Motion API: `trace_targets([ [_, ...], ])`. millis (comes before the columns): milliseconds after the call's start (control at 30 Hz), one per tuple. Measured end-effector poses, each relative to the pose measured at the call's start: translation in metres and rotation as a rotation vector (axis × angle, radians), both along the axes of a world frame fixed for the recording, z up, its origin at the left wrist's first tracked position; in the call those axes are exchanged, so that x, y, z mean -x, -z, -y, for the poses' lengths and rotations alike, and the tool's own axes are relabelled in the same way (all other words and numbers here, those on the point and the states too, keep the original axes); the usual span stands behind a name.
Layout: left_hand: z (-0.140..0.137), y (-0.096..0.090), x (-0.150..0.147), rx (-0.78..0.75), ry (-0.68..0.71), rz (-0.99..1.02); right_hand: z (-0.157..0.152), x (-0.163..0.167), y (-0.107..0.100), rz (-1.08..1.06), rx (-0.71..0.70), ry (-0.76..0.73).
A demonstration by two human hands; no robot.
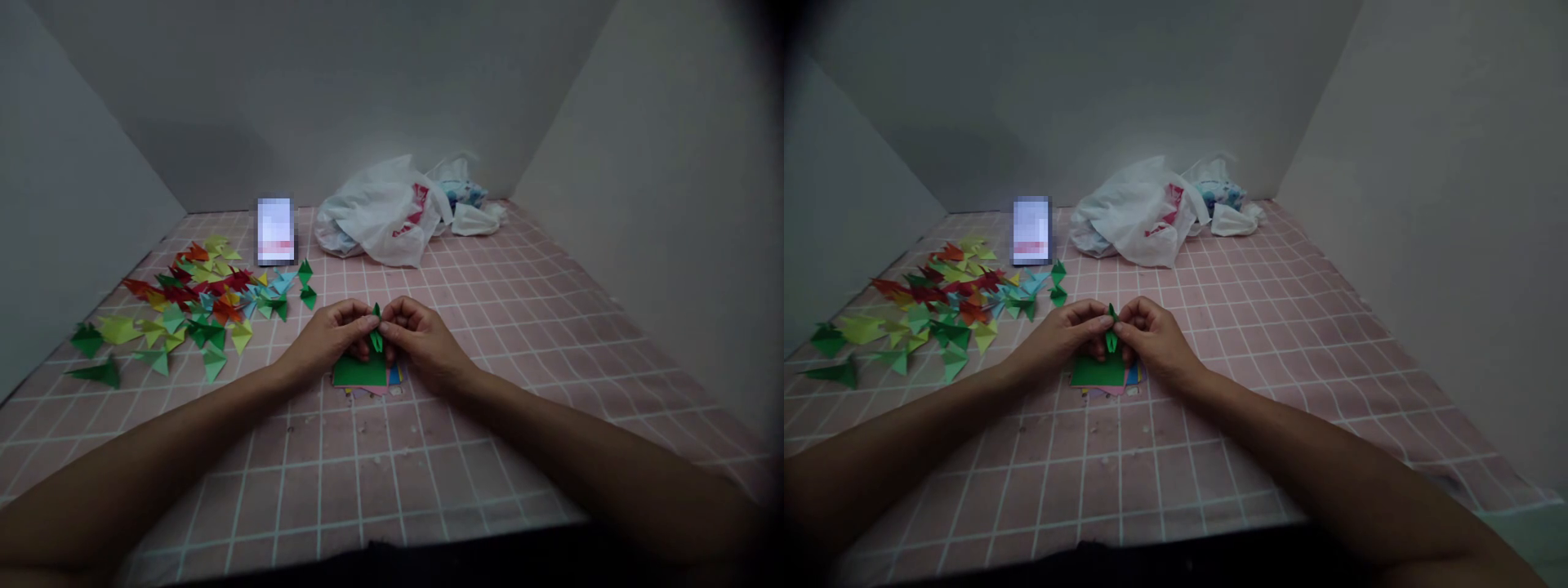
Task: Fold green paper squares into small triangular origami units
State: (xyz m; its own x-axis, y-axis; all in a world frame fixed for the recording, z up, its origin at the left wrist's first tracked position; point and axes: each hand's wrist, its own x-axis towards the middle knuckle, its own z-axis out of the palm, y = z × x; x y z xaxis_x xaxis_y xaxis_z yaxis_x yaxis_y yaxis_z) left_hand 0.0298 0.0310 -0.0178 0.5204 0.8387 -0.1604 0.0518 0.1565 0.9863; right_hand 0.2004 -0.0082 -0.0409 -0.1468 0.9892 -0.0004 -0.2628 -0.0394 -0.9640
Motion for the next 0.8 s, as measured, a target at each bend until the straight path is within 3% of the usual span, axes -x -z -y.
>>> trace_targets([
  [800, 0.0014, -0.0078, -0.0003, 0.008, 0.016, -0.085, -0.0002, -0.0009, -0.0008, 0.115, -0.020, 0.039],
])
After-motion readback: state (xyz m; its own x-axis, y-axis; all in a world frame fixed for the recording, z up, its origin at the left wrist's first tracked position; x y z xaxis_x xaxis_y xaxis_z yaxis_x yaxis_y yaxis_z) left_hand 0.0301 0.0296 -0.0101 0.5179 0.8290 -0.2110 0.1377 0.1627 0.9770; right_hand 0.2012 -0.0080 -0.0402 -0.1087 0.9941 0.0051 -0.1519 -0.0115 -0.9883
